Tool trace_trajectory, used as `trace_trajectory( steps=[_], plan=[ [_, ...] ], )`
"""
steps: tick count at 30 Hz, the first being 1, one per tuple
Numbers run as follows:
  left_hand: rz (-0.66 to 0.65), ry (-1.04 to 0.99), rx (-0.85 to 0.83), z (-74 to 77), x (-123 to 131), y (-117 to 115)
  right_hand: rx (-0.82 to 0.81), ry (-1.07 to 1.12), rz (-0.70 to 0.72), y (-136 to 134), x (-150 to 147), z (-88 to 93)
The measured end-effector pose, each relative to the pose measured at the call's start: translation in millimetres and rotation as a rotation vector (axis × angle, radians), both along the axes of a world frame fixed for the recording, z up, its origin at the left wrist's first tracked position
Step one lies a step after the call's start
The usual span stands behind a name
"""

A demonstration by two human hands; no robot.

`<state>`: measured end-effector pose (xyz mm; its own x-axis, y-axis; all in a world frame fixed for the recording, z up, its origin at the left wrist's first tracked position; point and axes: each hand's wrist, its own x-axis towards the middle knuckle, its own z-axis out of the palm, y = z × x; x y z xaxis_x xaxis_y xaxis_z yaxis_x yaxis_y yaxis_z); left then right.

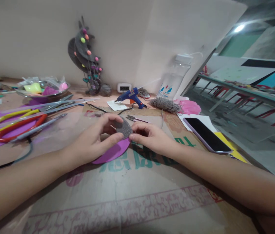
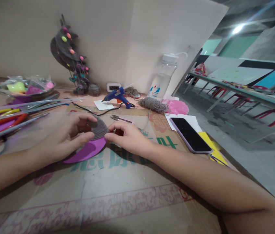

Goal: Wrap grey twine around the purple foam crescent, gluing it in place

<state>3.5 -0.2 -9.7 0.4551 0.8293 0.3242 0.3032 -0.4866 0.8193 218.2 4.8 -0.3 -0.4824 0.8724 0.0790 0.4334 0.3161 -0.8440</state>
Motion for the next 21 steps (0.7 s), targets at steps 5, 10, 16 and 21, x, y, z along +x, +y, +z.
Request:
trace_trajectory(
  steps=[5,10,16,21],
  plan=[
    [0.101,0.079,-0.005,8.8,0,0,-0.017,0.051,-0.018,1,0,-0.5],
    [0.08,0.273,0.074,14.3,-1,0,-0.036,0.088,-0.039,0,0,-0.5],
    [0.099,0.331,0.05,6.4,-1,6,-0.009,0.097,-0.019,-2,-1,2.2],
    [0.098,0.211,-0.086,6.1,0,9,0.043,0.048,-0.004,-2,-1,1.9]
  ],
)
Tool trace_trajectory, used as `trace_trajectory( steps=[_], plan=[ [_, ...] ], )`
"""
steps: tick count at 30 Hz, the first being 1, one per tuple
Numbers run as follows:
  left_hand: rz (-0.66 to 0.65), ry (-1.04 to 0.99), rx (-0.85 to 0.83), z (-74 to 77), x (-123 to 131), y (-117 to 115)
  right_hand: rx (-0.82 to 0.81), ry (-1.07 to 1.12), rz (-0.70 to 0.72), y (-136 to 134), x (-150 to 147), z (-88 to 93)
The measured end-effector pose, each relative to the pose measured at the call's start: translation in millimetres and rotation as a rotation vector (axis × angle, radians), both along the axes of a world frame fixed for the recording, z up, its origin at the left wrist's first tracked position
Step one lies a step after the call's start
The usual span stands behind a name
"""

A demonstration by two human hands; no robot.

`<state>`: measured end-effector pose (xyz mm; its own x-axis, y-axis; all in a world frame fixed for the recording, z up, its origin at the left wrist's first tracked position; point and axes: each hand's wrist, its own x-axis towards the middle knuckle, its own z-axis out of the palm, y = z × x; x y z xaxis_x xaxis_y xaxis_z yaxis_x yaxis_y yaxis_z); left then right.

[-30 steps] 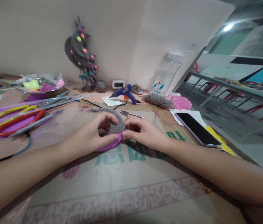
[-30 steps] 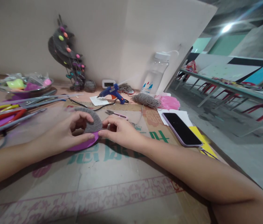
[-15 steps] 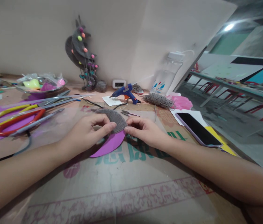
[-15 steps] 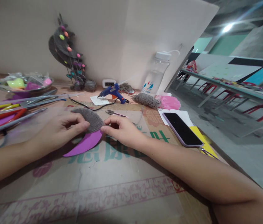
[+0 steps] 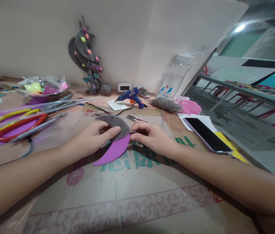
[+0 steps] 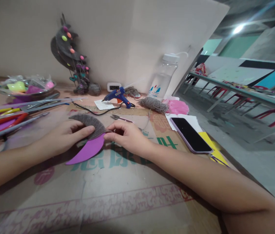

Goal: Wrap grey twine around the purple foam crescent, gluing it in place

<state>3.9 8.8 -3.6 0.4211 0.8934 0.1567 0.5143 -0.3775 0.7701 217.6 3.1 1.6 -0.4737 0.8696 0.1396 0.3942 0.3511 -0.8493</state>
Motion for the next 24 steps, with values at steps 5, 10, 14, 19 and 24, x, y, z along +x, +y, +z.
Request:
trace_trajectory(
  steps=[5,10,14,19,24],
  plan=[
    [0.045,0.051,0.007,2.2,0.2,-1.8,0.04,-0.116,-0.022,-1.0,-0.5,-1.5],
    [-0.035,0.11,0.06,1.3,0.8,-4.4,0.091,-0.187,0.074,-4.4,-3.3,1.7],
    [-0.053,0.124,0.075,0.3,1.1,-4.4,0.088,-0.195,0.102,-6.1,-4.5,2.6],
    [-0.057,0.149,0.052,0.7,1.5,-4.5,0.081,-0.19,0.082,-6.4,-4.7,1.0],
    [-0.067,0.137,-0.001,1.1,1.7,-4.5,0.091,-0.175,0.096,-6.8,-4.2,2.2]
  ],
)
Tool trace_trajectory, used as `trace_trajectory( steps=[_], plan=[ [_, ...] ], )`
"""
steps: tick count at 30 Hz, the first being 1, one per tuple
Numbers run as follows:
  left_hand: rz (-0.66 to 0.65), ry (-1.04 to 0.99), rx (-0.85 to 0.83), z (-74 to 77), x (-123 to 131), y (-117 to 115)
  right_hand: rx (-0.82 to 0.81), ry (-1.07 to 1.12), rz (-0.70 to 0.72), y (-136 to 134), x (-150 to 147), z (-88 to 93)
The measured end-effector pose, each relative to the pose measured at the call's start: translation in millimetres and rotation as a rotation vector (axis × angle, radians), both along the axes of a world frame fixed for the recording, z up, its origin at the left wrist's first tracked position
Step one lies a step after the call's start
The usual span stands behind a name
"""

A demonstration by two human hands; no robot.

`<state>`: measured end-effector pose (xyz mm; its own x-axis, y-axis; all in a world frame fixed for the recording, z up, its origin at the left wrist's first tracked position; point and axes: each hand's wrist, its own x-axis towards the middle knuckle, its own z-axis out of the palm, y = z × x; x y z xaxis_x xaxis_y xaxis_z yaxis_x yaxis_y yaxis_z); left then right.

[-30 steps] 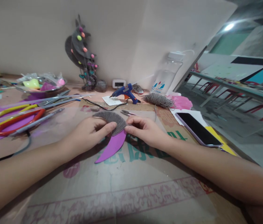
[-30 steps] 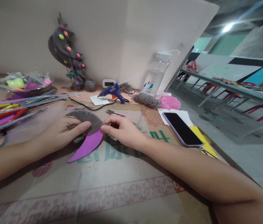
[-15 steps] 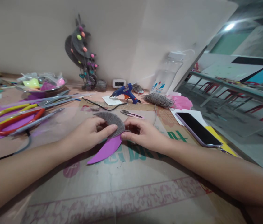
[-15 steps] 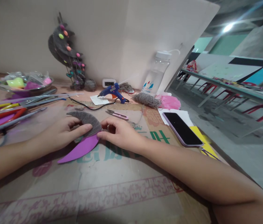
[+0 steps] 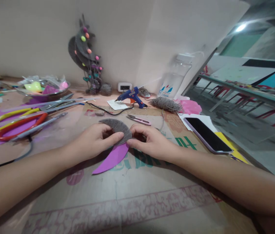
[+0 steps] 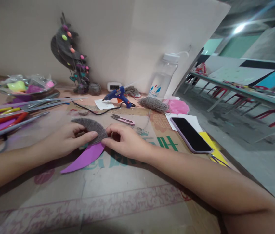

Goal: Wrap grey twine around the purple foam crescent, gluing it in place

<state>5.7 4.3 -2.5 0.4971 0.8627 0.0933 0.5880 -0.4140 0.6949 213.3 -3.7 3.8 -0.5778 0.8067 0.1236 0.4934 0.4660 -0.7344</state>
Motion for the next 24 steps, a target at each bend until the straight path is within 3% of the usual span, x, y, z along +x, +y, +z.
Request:
trace_trajectory(
  steps=[5,10,17,24],
  plan=[
    [0.084,-0.045,-0.069,-0.6,-0.6,1.1,-0.013,0.03,0.085,0.2,2.0,1.9],
    [0.131,-0.097,-0.086,2.8,1.0,0.7,-0.06,0.083,-0.041,2.1,2.4,-1.0],
    [0.103,-0.097,-0.091,0.2,-0.9,1.9,-0.123,0.151,-0.092,3.5,1.1,-2.3],
    [0.047,-0.109,-0.103,-0.5,-1.5,2.5,-0.072,0.158,-0.07,1.9,3.5,-2.9]
  ],
)
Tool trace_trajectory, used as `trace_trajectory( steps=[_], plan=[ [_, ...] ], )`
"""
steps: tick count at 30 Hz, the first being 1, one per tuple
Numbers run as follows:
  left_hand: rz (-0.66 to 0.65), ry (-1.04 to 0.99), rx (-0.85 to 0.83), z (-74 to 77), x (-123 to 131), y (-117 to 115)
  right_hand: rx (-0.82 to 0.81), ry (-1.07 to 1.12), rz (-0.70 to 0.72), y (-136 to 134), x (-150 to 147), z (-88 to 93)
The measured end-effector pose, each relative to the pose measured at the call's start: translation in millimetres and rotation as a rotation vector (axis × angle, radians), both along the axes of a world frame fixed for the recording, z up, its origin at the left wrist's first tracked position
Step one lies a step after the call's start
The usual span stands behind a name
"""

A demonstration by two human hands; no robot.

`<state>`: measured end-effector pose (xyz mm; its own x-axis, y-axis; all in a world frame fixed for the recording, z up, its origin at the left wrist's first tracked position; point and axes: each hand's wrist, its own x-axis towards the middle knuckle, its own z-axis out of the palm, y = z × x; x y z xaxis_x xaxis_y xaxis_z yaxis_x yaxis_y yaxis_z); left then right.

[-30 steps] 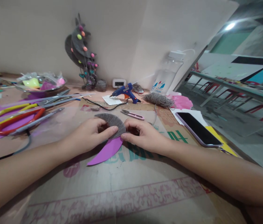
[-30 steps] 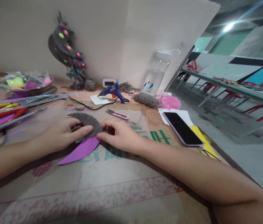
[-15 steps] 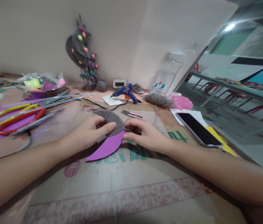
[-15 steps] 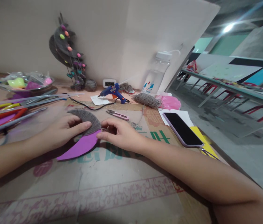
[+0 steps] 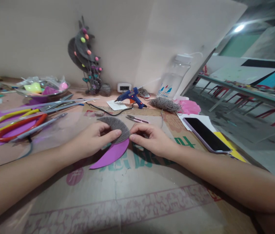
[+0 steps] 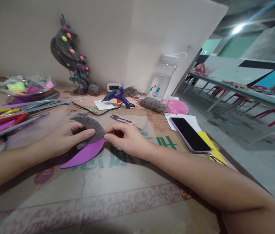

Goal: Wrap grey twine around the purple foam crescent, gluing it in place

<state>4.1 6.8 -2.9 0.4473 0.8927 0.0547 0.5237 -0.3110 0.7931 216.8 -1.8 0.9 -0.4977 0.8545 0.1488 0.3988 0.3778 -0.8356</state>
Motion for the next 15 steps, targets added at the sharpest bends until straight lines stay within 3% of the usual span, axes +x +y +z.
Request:
trace_trajectory(
  steps=[9,15],
  plan=[
    [0.067,-0.021,0.012,1.8,1.3,-0.7,-0.094,0.084,0.052,1.9,1.5,0.2],
    [0.02,0.037,0.049,1.0,1.5,-1.5,-0.014,-0.091,0.099,-1.1,-6.7,2.6]
  ],
)
